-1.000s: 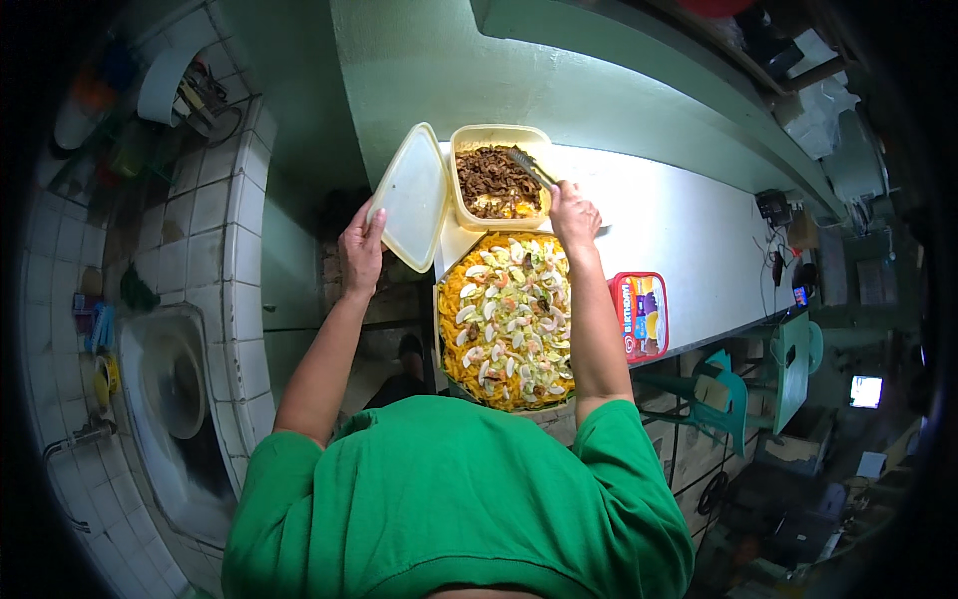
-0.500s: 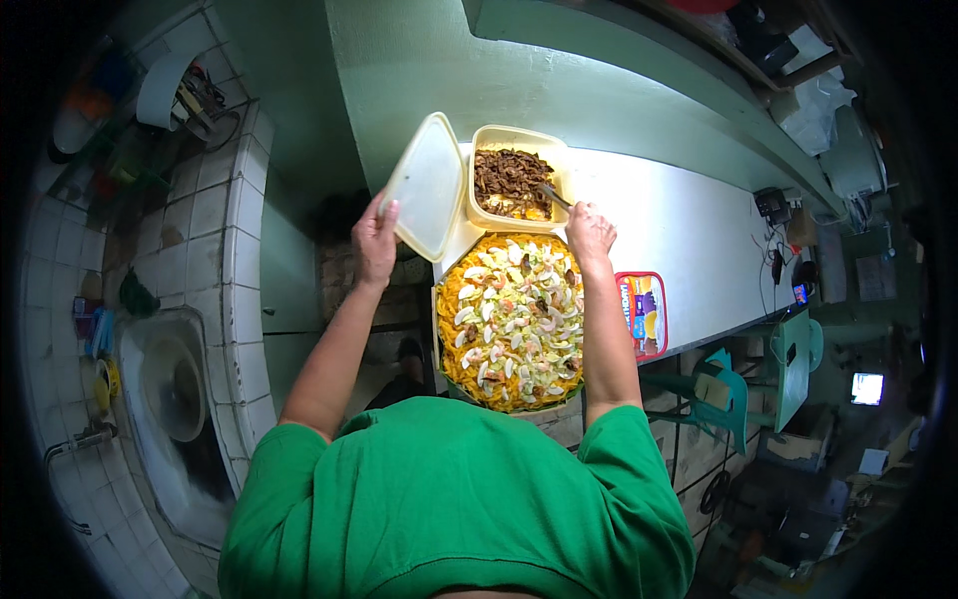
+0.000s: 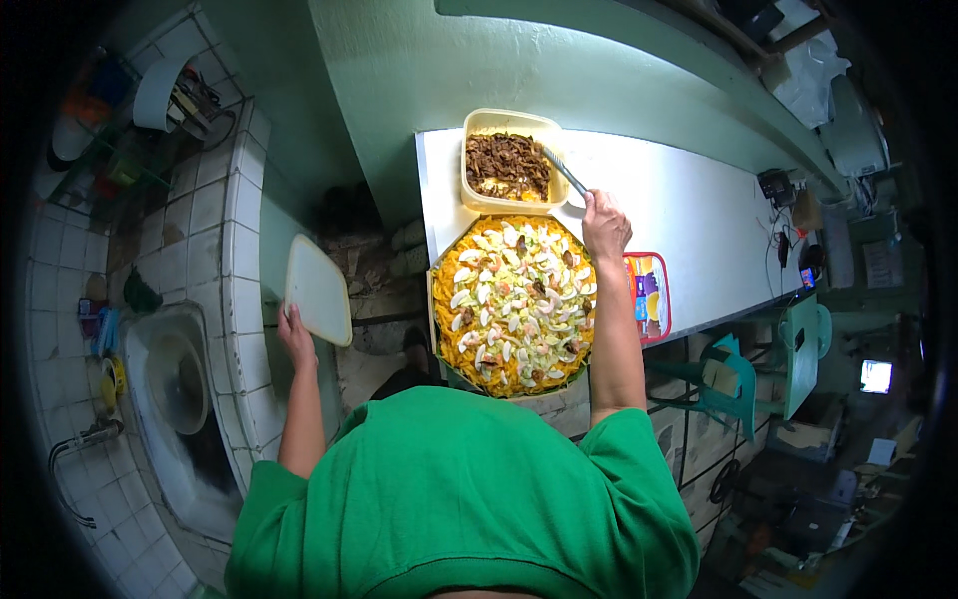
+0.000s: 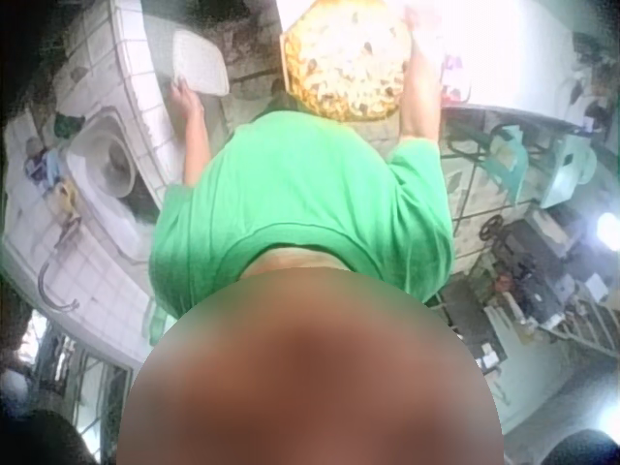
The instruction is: The person uses tongs to transfer cooked meat from a plastic container onto a pizza base that already has cheese and other toppings. The person repeatedly scoops meat and places it across the pizza surface, then closes the container lid.
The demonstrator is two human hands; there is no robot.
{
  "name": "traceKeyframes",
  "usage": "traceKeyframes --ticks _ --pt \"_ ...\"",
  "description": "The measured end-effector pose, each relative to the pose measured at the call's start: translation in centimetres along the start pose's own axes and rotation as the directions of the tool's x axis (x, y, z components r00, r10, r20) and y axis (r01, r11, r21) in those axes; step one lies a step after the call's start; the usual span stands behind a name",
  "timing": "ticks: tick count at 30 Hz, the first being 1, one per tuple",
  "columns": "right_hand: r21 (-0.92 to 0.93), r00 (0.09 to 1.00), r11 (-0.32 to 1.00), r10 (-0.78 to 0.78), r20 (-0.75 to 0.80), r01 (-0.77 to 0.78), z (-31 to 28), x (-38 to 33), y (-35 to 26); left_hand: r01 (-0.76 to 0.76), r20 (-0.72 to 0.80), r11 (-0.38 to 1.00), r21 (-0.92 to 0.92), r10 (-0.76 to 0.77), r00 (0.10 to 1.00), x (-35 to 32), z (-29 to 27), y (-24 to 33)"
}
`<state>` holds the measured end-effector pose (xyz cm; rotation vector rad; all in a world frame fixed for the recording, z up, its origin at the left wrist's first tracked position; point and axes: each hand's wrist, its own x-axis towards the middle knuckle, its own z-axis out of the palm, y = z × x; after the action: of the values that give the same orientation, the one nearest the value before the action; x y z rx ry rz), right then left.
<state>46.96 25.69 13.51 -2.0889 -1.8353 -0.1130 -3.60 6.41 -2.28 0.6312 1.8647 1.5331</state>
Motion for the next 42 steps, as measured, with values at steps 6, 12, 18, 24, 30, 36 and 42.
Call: traceKeyframes --ticks 6,12,18,24,30,36,42 --pt "0.368 0.993 0.925 0.115 -0.023 -0.099 -1.5 -3.6 2.6 0.233 -0.117 0.894 0.383 -0.203 0.972 -3.0 -5.7 -10.0" --pt "0.430 0.967 0.880 0.114 0.226 -0.204 -5.4 -12.3 5.7 0.345 -0.189 0.878 0.330 -0.297 0.936 -5.0 -9.6 -14.3" --pt "0.347 0.983 0.937 -0.025 0.183 -0.040 -4.3 -16.9 5.2 0.412 -0.181 0.842 0.348 -0.371 0.911 -6.1 -10.2 -13.1" --pt "0.431 0.976 0.894 0.026 0.218 -0.120 -4.8 -15.4 5.6 0.401 -0.187 0.882 0.250 -0.362 0.913 -5.3 -8.9 -11.8" --pt "0.762 0.981 0.630 0.188 0.036 -0.149 -0.4 -10.3 1.0 0.134 -0.224 0.991 0.005 -0.129 0.966 -3.4 -5.0 -7.5" --pt "0.893 0.893 0.408 -0.305 0.331 -0.191 6.1 -19.6 -16.1 0.194 -0.228 0.952 -0.236 -0.248 0.941 -1.7 -0.6 -1.2" --pt "0.892 0.979 0.448 -0.154 0.134 -0.052 7.0 -8.9 -11.9 0.266 -0.151 0.940 -0.212 -0.301 0.942 -2.0 -0.2 -0.4"
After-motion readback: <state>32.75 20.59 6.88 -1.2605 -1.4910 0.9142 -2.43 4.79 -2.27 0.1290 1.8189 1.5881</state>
